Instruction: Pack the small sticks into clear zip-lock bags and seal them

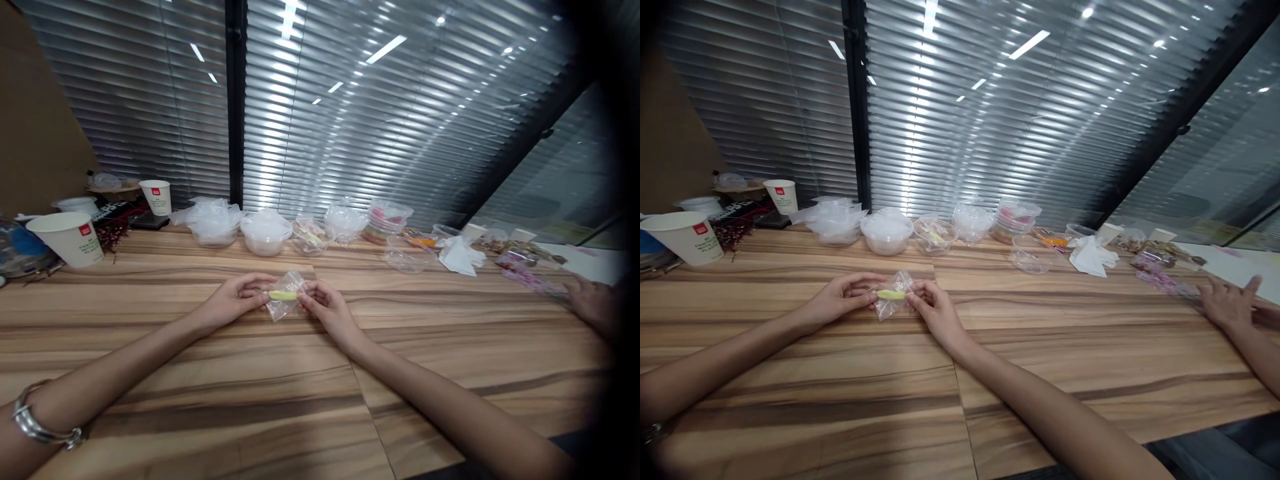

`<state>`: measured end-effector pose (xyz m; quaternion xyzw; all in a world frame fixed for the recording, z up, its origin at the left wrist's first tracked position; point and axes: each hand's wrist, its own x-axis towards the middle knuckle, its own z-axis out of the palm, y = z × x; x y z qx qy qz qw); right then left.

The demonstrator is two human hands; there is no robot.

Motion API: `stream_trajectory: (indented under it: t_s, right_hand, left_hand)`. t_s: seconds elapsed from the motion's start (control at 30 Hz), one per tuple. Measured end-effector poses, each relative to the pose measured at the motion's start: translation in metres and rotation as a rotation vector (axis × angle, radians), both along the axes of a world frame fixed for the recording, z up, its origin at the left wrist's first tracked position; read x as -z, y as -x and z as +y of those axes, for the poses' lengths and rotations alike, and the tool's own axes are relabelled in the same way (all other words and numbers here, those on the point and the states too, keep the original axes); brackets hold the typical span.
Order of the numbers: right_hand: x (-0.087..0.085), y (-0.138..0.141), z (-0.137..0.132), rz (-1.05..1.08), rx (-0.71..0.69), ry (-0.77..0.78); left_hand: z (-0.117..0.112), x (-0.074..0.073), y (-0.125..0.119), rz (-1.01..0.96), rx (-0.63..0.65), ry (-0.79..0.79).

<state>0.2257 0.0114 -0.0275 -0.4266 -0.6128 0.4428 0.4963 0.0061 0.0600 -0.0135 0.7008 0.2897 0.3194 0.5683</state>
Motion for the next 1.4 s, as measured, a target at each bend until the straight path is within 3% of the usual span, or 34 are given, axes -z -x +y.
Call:
stream_trajectory:
  t_s: [0.53,0.83,1.17,1.4]
  right_hand:
    - [-0.0018,0.0004,-0.0013,0.012,-0.009,-0.004]
    - [-0.0011,-0.0004,-0.0036,-0.084,-0.036,-0.056]
    - [0.0002,0.0024,-0.0056,-0.198,-0.049,-0.067]
    - [-0.0023,0.0046,-0.0096,-0.332,-0.016,-0.116]
  left_hand:
    - [0.0007,0.0015,0.0009,-0.028,-0.042,0.011]
    - [0.0011,0.0021,0.0009,-0.028,-0.160,0.031]
    - [0.0025,0.0023,0.0030,-0.073,-0.208,0.062]
    - [0.0030,0.0031,0.0036,-0.055,-0.127,0.082]
